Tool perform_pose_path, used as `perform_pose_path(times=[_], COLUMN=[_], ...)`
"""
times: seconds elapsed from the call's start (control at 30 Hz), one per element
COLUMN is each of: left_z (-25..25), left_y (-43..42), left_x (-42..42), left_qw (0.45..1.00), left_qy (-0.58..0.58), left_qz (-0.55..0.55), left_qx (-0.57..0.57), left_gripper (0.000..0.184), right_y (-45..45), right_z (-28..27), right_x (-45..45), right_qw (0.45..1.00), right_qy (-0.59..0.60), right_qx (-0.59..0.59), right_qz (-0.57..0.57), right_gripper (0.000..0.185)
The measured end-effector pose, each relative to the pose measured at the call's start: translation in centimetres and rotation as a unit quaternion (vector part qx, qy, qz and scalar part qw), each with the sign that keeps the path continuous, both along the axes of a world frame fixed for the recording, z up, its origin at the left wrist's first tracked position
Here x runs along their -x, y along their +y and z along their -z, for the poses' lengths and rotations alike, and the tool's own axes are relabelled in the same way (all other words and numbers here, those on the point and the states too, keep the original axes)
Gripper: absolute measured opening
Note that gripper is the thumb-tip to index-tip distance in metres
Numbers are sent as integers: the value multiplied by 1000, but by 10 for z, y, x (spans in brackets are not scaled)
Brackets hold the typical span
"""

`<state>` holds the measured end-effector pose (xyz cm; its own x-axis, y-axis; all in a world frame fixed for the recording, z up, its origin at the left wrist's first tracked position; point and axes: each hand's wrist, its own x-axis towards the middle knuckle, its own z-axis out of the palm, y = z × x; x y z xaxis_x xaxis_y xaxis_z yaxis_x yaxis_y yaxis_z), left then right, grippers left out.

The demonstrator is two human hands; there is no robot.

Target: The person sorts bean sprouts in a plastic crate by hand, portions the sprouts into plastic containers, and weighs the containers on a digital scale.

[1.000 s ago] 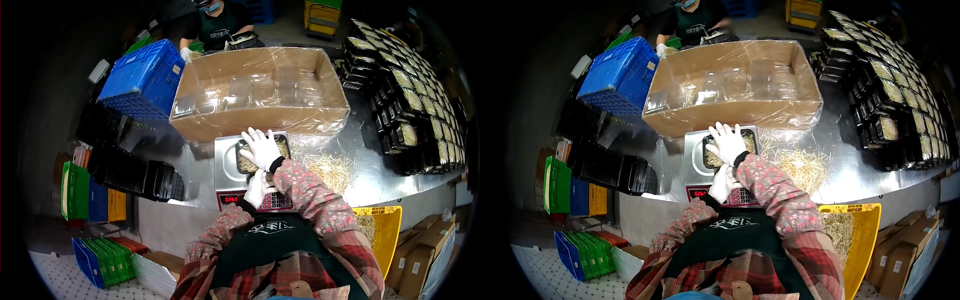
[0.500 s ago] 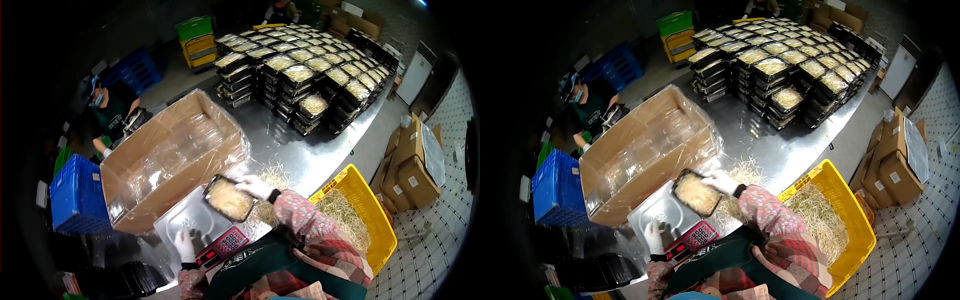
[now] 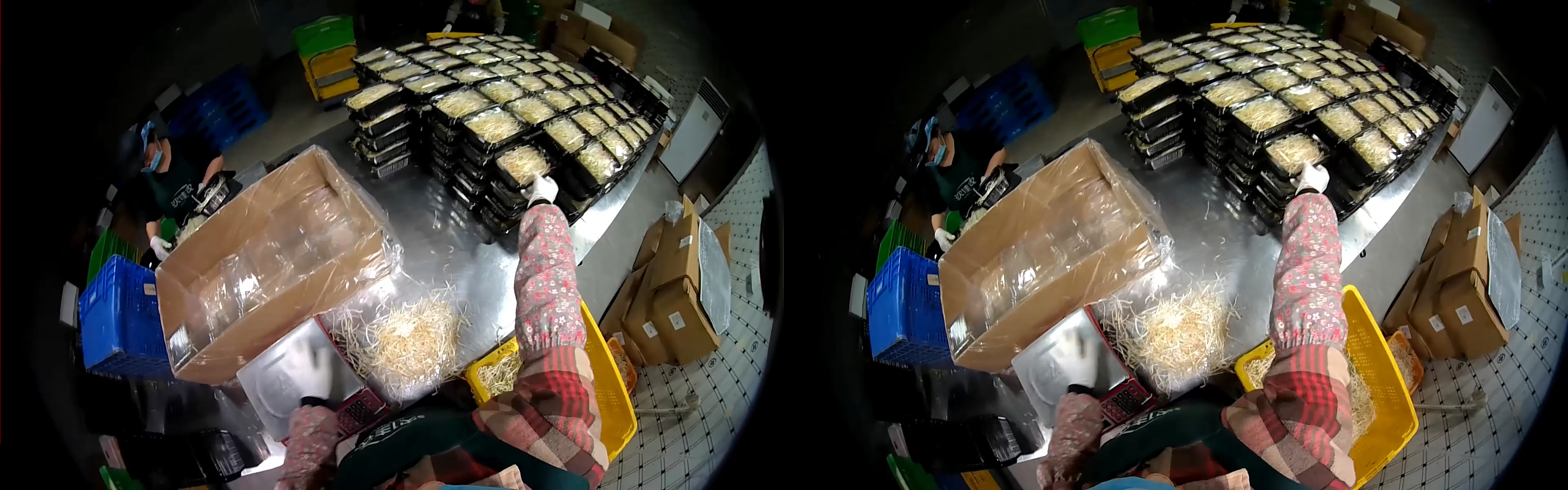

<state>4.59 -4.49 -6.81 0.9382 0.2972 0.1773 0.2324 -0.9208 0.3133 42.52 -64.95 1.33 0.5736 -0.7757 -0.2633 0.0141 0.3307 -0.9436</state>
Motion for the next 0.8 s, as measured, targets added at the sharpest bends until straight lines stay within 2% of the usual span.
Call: perform_pose_path(times=[0.03,0.07,0.1,0.13,0.17,0.2,0.23,0.27,0.3,0.33,0.37,0.4,0.43,0.47,0.5,0.53,0.57,0.6,0.67,0.7,0.73,0.77,0.8], left_z=[-7,-44,-57,-31,-52,-74,-71,-72,-74,-73,-80,-78,-80,-87,-83,-104,-125,-116,-112,-96,-79,-64,-46], left_y=[-41,-86,-111,-132,-148,-155,-149,-134,-120,-94,-67,-37,-7,29,65,92,112,143,198,224,245,266,277], left_x=[-3,-5,-4,1,7,8,10,11,12,19,27,36,51,68,86,105,134,162,212,237,259,280,297], left_qw=[995,984,953,894,854,843,828,849,868,889,914,942,955,970,955,947,938,907,871,866,865,875,867], left_qy=[-48,-24,88,46,39,45,4,-1,-5,-78,-86,-159,-185,-232,-264,-251,-156,-158,-103,-41,32,102,107], left_qz=[86,158,225,312,402,451,480,448,415,358,246,161,49,-41,-123,-198,-301,-356,-446,-472,-479,-470,-487], left_qx=[29,85,184,318,329,289,290,282,274,275,311,249,227,62,48,-11,-75,-164,-179,-163,-146,-59,5], left_gripper=[61,62,62,60,57,54,54,51,49,51,52,53,55,60,68,77,87,93,94,90,82,70,50], right_y=[1,2,-2,-5,-1,15,-10,15,1,-5,8,50,48,45,56,60,66,84,115,124,161,184,193], right_z=[2,3,10,19,18,10,53,40,79,121,135,113,148,174,183,198,208,201,187,198,161,148,162], right_x=[0,9,16,27,44,69,73,105,118,134,151,182,197,203,217,222,225,227,224,214,217,215,200], right_qw=[999,1000,996,988,989,991,972,976,964,961,963,966,951,956,955,952,949,947,941,937,937,923,884], right_qy=[-16,-18,-56,-105,-106,-95,-120,-104,-116,-108,-28,26,1,54,55,68,75,91,91,83,80,43,-22], right_qx=[-38,-23,-64,-104,-99,-78,-133,-88,-113,-82,-55,-87,-123,-120,-153,-155,-156,-161,-91,-32,-23,-29,-64], right_qz=[10,-6,-30,-43,-43,-49,-153,-168,-212,-243,-262,-241,-284,-262,-249,-255,-263,-263,-313,-337,-340,-381,-463], right_gripper=[43,53,52,51,55,63,66,71,61,60,58,52,57,62,65,64,62,60,58,56,50,44,41])
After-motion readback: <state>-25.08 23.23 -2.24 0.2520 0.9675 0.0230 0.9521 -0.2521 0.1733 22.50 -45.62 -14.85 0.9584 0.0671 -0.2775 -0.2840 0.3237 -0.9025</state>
